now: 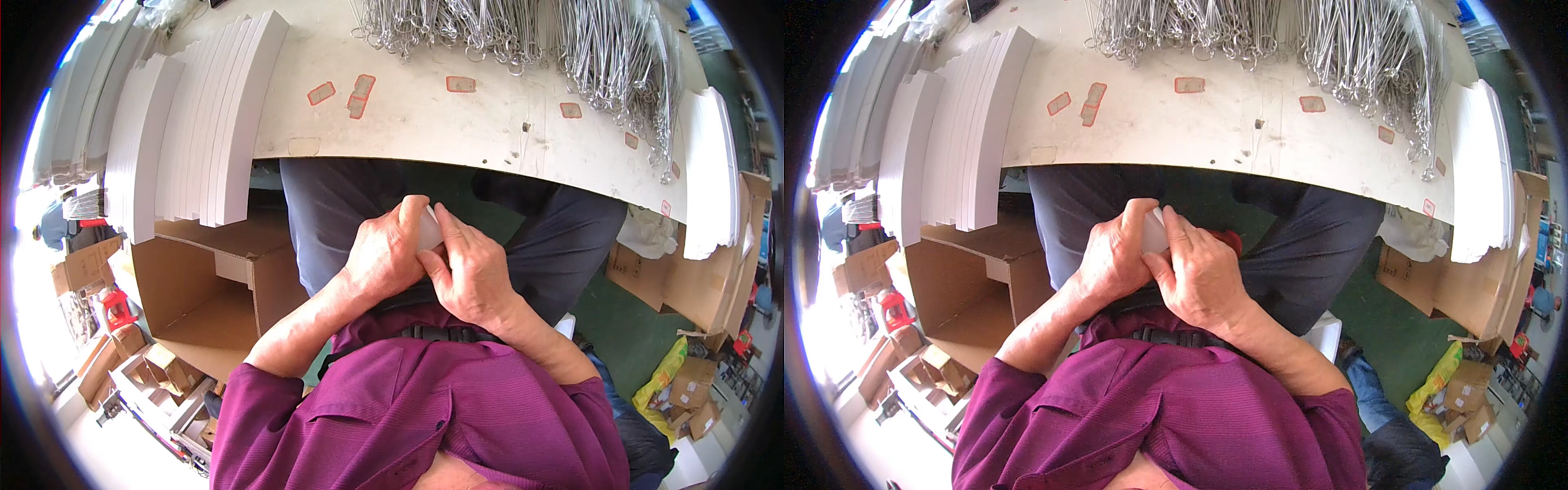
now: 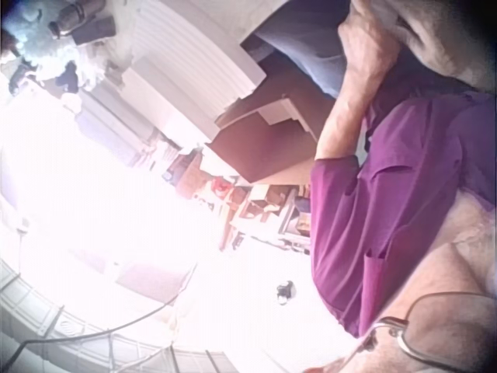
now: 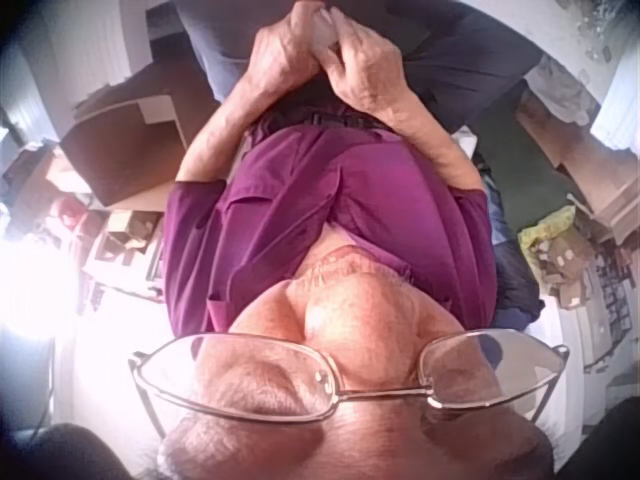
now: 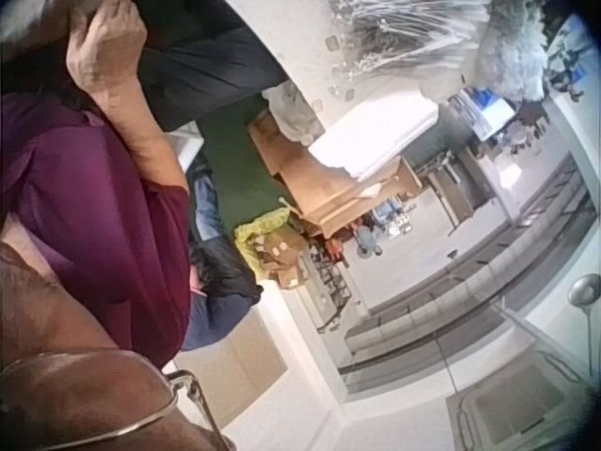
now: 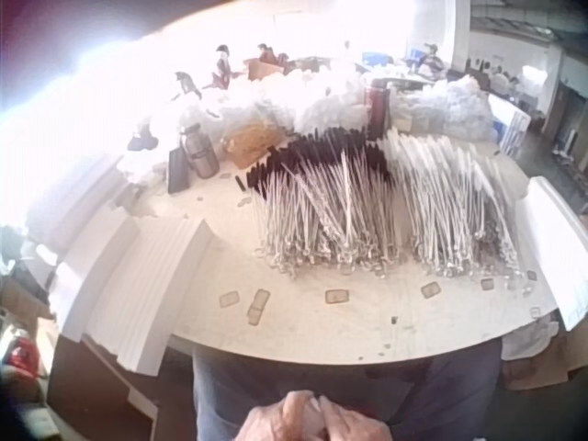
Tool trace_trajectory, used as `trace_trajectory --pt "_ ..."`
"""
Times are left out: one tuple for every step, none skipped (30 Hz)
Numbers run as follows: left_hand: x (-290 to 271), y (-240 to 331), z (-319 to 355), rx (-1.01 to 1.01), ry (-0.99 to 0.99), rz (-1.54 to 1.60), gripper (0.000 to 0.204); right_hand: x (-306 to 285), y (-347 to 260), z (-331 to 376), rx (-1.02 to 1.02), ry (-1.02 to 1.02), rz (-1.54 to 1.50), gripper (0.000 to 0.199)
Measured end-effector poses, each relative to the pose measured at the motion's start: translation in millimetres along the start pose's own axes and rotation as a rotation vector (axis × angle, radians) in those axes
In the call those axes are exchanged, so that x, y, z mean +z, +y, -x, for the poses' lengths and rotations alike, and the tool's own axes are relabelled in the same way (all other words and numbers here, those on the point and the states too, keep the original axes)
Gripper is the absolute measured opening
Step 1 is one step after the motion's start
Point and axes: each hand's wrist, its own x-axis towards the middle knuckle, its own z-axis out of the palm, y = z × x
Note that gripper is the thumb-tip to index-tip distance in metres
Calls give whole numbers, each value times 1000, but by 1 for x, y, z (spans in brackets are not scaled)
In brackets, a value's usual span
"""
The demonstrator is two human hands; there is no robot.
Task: Packaging sets of cleaning brushes into white cardboard boxes.
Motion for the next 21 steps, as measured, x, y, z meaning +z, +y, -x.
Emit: trace_trajectory --pt "0 -2 0 -20 -4 -8 63 2 -4 -1 18 -15 54 52" --pt "0 -3 0 -41 -7 -16 63 4 -2 -1 11 -36 64 54" --pt "-1 -3 1 -44 -9 -17 63 5 0 -2 12 -37 61 54" --pt "-2 -2 1 -54 -6 -6 63 4 3 -4 0 -12 11 50" --pt "-3 -1 2 -64 -2 4 63 3 6 -4 -12 13 -40 46" --pt "-3 1 1 -67 0 3 63 5 13 -1 105 45 -232 41" --pt "-2 4 -1 -69 20 18 62 4 14 -3 223 75 -423 38" --pt "-1 6 -2 -71 39 33 62 -5 11 -5 388 47 -568 34" --pt "-1 8 -3 -73 40 32 62 -11 15 -9 424 -2 -602 31" --pt "0 9 -3 -69 52 31 61 -11 17 -12 456 -6 -686 29" --pt "0 9 -4 -64 63 31 61 -12 19 -14 487 -9 -771 27" --pt "-1 8 -3 -64 62 30 61 -16 22 -19 565 -62 -872 24" --pt "-1 7 -3 -79 68 51 61 -15 29 -20 579 -77 -951 24" --pt "-1 7 -3 -95 76 71 61 -17 31 -18 630 -75 -1050 23" --pt "-2 8 -3 -96 76 73 61 -19 31 -17 681 -74 -1148 23" --pt "-4 11 -4 -95 68 68 61 -18 31 -17 681 -76 -1148 23" --pt "-5 12 -4 -94 59 63 62 -16 31 -17 684 -63 -1137 22" --pt "-5 11 -4 -96 60 63 62 -15 30 -17 687 -50 -1127 21" --pt "-4 10 -4 -76 67 51 60 -12 27 -17 687 -52 -1127 21" --pt "-3 10 -3 -57 74 40 59 -7 23 -18 625 -15 -1064 19" --pt "-3 10 -4 -58 74 40 59 -5 21 -18 563 21 -1000 18"
